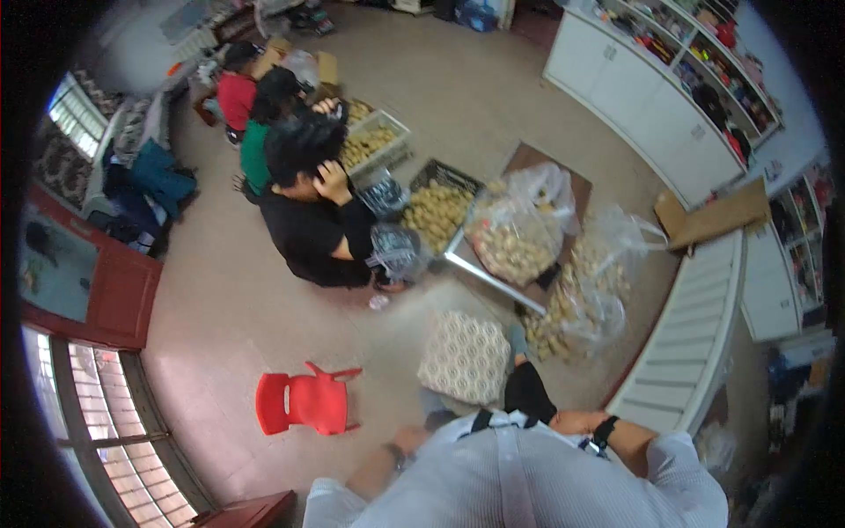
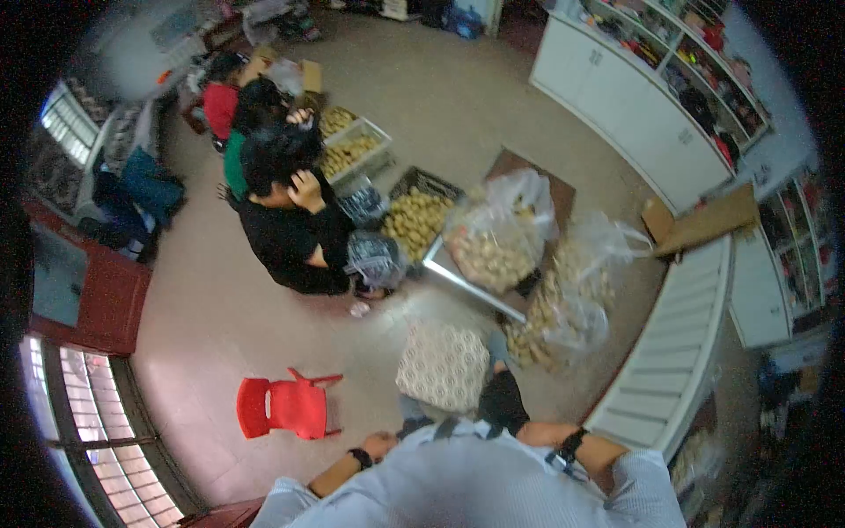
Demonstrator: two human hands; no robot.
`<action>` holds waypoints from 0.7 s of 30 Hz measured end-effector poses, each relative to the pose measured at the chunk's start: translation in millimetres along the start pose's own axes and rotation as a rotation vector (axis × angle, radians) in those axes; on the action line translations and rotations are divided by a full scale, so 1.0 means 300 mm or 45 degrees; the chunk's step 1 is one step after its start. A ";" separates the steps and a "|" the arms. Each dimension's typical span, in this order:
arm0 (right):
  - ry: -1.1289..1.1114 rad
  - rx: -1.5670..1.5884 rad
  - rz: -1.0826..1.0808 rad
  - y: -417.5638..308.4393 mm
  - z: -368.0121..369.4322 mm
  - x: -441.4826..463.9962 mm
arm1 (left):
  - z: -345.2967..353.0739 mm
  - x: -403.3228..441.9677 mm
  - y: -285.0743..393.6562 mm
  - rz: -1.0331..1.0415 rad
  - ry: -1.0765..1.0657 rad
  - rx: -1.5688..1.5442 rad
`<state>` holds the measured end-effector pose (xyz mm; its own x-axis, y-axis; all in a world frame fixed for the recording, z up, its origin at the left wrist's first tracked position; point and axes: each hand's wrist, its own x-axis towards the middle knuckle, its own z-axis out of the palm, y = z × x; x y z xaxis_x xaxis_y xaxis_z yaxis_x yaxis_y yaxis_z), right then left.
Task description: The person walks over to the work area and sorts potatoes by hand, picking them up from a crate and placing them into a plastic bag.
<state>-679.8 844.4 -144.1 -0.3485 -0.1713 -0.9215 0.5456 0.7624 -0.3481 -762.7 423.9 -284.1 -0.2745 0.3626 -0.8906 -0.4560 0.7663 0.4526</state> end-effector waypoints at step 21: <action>-0.733 0.488 -0.363 0.644 -0.739 0.518 | -0.016 0.197 0.758 0.147 0.731 0.737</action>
<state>-797.5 1103.5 -316.6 -0.1194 -0.7099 -0.6941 0.7578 0.3865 -0.5256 -886.7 617.3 -233.7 -0.7545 0.2485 -0.6074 0.0670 0.9499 0.3053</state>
